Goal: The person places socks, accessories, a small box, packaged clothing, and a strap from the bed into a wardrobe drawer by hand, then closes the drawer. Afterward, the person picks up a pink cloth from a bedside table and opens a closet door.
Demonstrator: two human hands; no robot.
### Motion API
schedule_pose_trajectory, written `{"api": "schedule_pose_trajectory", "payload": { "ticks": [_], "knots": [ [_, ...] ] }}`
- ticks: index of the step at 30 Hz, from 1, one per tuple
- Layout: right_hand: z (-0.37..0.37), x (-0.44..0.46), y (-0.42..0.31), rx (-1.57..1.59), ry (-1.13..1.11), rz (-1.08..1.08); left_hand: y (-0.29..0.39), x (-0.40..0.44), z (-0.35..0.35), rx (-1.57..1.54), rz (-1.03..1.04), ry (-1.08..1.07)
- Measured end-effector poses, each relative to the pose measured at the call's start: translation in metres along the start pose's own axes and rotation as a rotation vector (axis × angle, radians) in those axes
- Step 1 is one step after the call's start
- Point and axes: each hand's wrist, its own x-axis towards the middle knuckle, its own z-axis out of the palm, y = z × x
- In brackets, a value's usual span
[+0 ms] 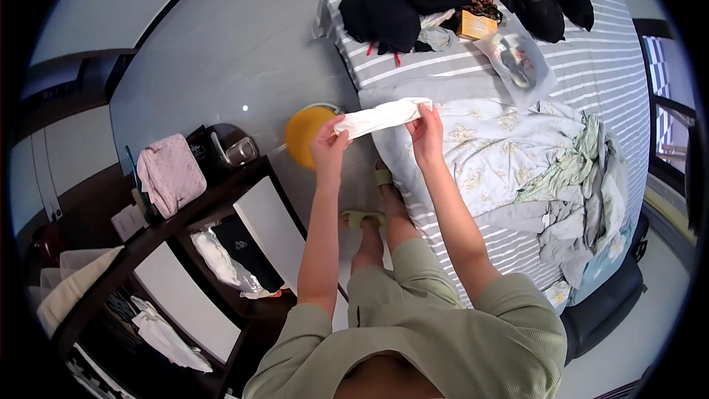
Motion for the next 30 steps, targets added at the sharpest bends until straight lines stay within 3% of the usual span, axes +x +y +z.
{"api": "schedule_pose_trajectory", "payload": {
  "ticks": [10,22,30],
  "knots": [
    [0.035,-0.066,0.047,-0.172,-0.080,0.017,0.014,-0.056,-0.090,-0.068,0.086,0.093],
    [0.060,-0.178,0.143,-0.276,-0.216,0.189,0.021,-0.166,-0.220,-0.215,0.274,0.416],
    [0.068,-0.267,0.200,-0.487,-0.339,0.387,-0.011,-0.243,-0.310,-0.244,0.339,0.646]
  ]
}}
